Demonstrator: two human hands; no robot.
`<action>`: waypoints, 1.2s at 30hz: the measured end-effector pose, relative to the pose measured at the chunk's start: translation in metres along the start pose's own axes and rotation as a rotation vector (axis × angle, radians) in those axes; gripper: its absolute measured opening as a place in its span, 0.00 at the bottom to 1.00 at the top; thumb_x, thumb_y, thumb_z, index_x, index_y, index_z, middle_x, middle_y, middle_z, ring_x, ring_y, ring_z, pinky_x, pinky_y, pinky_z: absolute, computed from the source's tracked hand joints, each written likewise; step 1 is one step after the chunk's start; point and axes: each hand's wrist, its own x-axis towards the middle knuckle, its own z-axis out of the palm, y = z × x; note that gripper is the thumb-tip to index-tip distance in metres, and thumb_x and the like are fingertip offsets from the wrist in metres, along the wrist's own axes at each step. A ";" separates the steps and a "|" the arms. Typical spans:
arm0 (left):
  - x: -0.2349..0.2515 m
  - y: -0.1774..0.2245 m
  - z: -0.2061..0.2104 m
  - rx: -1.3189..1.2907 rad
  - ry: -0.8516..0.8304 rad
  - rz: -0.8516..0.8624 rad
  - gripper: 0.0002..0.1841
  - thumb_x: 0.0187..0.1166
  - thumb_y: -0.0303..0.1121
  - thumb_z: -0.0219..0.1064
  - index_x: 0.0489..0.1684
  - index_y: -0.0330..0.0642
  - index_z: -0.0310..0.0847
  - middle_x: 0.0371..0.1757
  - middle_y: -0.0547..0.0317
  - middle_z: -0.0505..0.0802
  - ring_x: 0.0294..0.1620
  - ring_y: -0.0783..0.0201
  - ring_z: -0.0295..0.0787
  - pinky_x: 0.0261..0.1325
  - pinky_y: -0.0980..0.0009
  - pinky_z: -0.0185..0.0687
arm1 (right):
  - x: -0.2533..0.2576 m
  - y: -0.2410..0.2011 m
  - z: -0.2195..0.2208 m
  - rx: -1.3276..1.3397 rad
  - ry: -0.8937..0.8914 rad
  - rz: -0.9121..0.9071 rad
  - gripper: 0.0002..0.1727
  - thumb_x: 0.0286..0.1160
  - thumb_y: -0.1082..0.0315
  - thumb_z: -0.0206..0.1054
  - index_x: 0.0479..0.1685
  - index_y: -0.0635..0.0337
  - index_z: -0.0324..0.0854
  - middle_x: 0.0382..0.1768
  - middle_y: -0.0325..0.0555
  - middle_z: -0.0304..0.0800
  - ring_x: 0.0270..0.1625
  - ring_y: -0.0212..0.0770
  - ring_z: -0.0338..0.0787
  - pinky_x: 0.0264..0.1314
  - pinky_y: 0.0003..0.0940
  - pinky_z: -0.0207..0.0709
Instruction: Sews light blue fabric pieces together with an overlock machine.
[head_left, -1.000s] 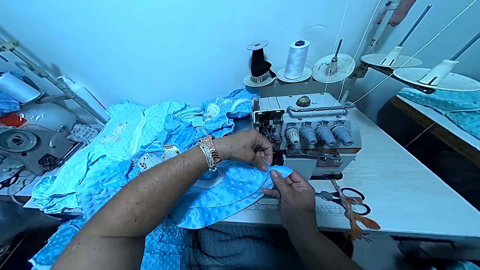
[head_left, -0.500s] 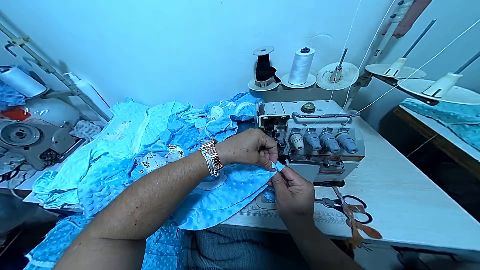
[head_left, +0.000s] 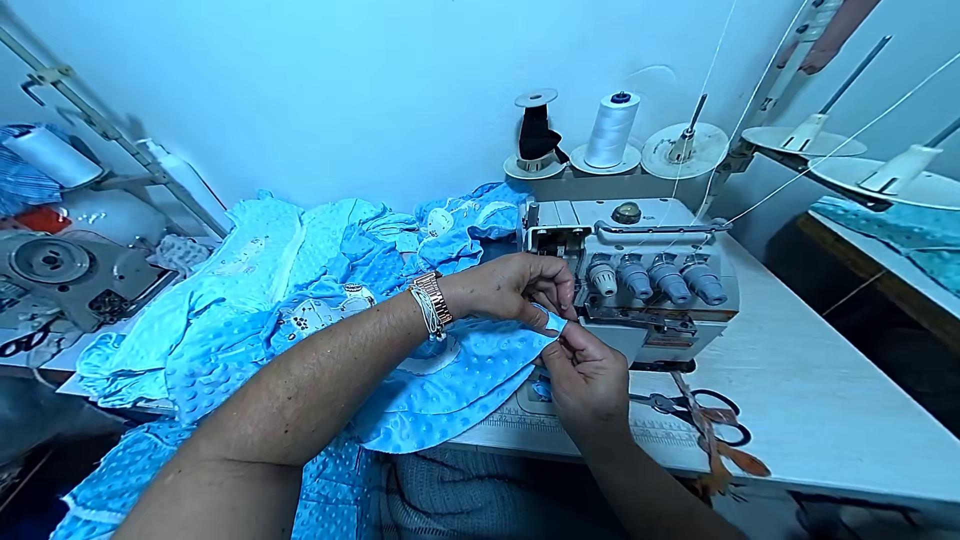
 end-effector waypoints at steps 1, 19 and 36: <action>0.001 -0.002 -0.002 -0.039 -0.039 -0.040 0.15 0.70 0.12 0.68 0.53 0.32 0.78 0.45 0.57 0.93 0.44 0.73 0.90 0.45 0.76 0.83 | 0.000 0.001 0.000 0.005 -0.007 0.011 0.08 0.76 0.74 0.62 0.37 0.57 0.88 0.23 0.30 0.87 0.25 0.19 0.84 0.28 0.15 0.79; -0.008 -0.028 -0.005 0.199 0.210 -0.078 0.09 0.75 0.28 0.75 0.23 0.38 0.88 0.18 0.72 0.83 0.19 0.84 0.72 0.26 0.84 0.65 | -0.032 -0.006 0.033 0.359 0.046 0.437 0.12 0.75 0.70 0.73 0.49 0.57 0.75 0.28 0.41 0.90 0.30 0.36 0.94 0.35 0.33 0.92; -0.009 -0.053 -0.001 0.283 0.104 -0.204 0.10 0.81 0.31 0.70 0.28 0.37 0.88 0.20 0.68 0.83 0.21 0.80 0.72 0.28 0.80 0.65 | -0.057 0.012 0.031 0.187 0.035 0.400 0.17 0.73 0.68 0.74 0.14 0.57 0.82 0.16 0.37 0.81 0.21 0.30 0.86 0.31 0.26 0.88</action>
